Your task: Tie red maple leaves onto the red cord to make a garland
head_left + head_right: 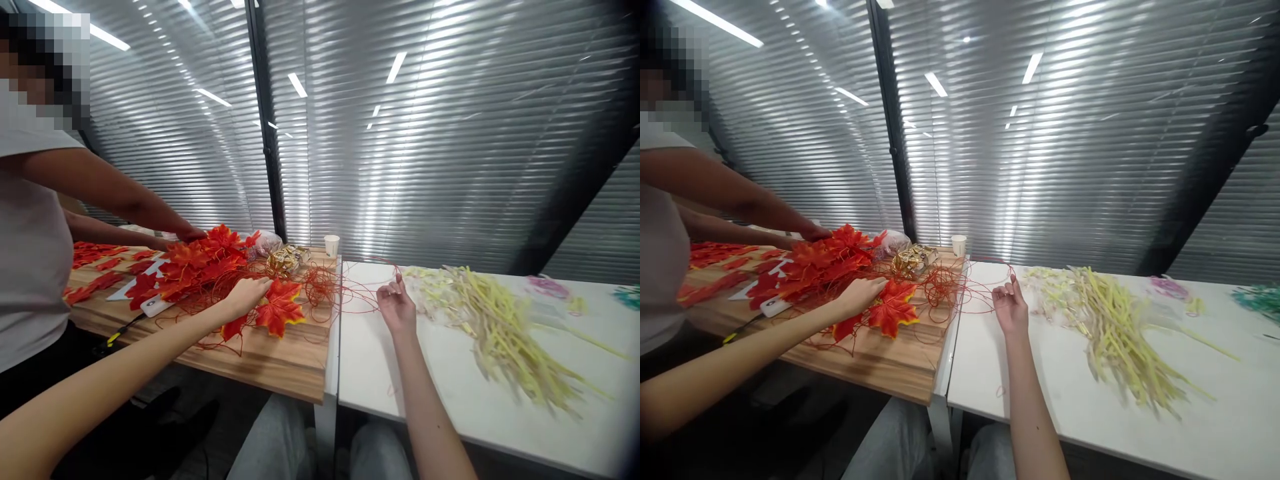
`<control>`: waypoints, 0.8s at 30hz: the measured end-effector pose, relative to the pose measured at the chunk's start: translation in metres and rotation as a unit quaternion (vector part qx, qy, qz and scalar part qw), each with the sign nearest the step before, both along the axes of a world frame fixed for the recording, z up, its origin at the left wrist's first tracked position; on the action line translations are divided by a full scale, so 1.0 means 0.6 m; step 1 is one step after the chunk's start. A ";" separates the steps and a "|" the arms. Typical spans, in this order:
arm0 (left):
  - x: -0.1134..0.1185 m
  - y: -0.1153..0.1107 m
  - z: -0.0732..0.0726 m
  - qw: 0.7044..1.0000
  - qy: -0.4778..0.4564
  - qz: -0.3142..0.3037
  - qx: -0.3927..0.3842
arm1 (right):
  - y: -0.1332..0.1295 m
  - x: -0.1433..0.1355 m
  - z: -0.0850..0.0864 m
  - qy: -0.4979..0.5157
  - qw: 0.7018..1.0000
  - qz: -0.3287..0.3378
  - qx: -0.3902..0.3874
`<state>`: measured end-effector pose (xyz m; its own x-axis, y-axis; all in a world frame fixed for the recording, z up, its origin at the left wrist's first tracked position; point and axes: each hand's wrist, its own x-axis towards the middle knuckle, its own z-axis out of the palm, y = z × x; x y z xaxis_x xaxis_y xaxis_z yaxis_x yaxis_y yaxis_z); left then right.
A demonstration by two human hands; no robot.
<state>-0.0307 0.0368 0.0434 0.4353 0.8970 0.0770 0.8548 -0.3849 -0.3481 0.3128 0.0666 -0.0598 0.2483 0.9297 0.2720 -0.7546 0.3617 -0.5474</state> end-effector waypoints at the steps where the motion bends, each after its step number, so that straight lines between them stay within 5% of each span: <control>1: -0.003 0.001 0.000 1.000 -0.007 0.002 0.002 | 0.001 0.004 -0.001 0.001 1.000 0.000 -0.001; 8: 0.004 0.008 0.004 0.994 -0.107 0.029 0.009 | 0.020 0.004 -0.023 -0.047 0.994 -0.059 -0.080; 12: 0.027 0.021 0.021 0.965 -0.258 0.044 0.030 | 0.020 -0.020 -0.035 -0.187 0.952 -0.192 -0.149; 16: 0.070 0.035 0.061 0.916 -0.401 0.002 0.012 | 0.013 -0.041 -0.035 -0.364 0.870 -0.317 -0.104; 24: 0.121 0.035 0.168 0.829 -0.558 -0.035 -0.025 | 0.012 -0.054 -0.034 -0.413 0.859 -0.290 -0.090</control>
<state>0.0416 0.0577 0.1443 0.1688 0.8866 0.4306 0.6090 -0.4373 0.6617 0.2802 0.0741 -0.0802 0.4741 0.7605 0.4437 0.1971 0.3994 -0.8953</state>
